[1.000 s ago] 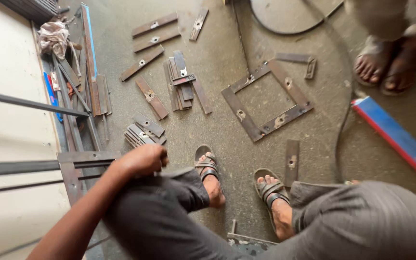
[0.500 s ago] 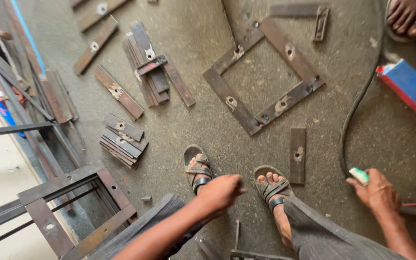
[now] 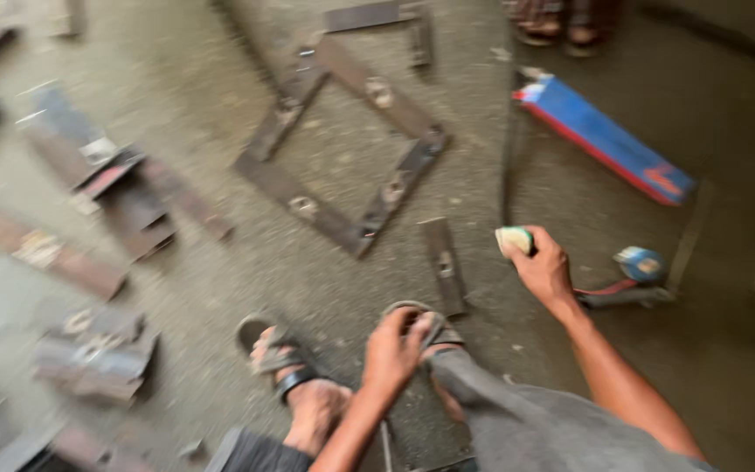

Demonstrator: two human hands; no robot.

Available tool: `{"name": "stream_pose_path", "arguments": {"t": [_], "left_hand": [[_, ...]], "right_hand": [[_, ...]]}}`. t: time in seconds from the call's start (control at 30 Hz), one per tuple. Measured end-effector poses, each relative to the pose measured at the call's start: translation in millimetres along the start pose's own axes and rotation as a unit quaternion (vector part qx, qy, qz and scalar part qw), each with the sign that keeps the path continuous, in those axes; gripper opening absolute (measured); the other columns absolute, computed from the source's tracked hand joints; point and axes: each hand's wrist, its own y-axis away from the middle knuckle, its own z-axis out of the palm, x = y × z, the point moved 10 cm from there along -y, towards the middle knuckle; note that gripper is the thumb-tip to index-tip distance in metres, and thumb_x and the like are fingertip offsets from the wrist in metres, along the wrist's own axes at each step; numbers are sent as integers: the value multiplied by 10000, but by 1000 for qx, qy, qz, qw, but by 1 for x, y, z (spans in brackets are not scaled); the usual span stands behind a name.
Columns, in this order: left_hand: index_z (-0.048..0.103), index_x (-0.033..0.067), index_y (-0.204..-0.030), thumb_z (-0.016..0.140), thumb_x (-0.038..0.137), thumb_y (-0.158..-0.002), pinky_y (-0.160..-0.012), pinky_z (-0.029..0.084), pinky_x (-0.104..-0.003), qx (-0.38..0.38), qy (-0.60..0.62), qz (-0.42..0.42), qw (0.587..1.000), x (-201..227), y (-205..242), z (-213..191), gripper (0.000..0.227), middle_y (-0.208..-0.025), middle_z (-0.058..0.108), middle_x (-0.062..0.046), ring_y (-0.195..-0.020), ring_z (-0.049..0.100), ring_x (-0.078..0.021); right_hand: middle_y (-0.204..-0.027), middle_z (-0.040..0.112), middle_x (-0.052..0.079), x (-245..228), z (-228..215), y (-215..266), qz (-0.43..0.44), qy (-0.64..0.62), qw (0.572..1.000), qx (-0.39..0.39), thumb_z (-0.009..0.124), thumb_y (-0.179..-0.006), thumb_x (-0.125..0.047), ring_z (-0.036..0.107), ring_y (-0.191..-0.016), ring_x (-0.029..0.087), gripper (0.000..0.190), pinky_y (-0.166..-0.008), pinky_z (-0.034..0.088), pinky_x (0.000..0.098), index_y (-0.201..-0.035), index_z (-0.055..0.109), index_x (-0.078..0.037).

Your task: The person sits on the floor and assembles a rectangular metal frame using square tubing pieces. They measure the frame with a tape measure, position the pieces, and weld the joints using a welding torch. The person repeatedly measures and welds different sections of the frame to ensure alignment and structural integrity.

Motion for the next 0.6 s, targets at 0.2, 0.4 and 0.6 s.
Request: {"name": "stream_pose_path", "arguments": {"t": [0.2, 0.4, 0.6], "left_hand": [[720, 59, -1141, 676, 273, -926, -849, 598, -358, -9, -50, -118, 992, -37, -13, -14, 306, -1051, 797, -139, -965, 789, -243], [717, 42, -1150, 668, 272, -929, -846, 604, -349, 2, -32, -116, 993, -31, -21, -15, 323, -1040, 796, -142, -955, 787, -236], [724, 46, -1150, 671, 252, -929, -847, 612, -339, -13, -11, -124, 992, -28, -16, -1, 307, -1031, 806, -137, -949, 792, -213]], "right_hand": [[-1179, 722, 197, 165, -59, -7, 228, -90, 965, 97, 711, -965, -347, 717, -1044, 325, 505, -877, 562, 437, -1332, 592, -21], [-1418, 499, 368, 204, -113, 5, 141, 314, 930, 127, 851, -788, -365, 395, -1296, 527, 808, -1029, 321, 633, -1450, 567, 0], [-1269, 649, 247, 194, -121, -14, 190, 220, 950, 114, 900, -774, -412, 580, -1221, 448, 629, -997, 480, 548, -1265, 693, -78]]}}
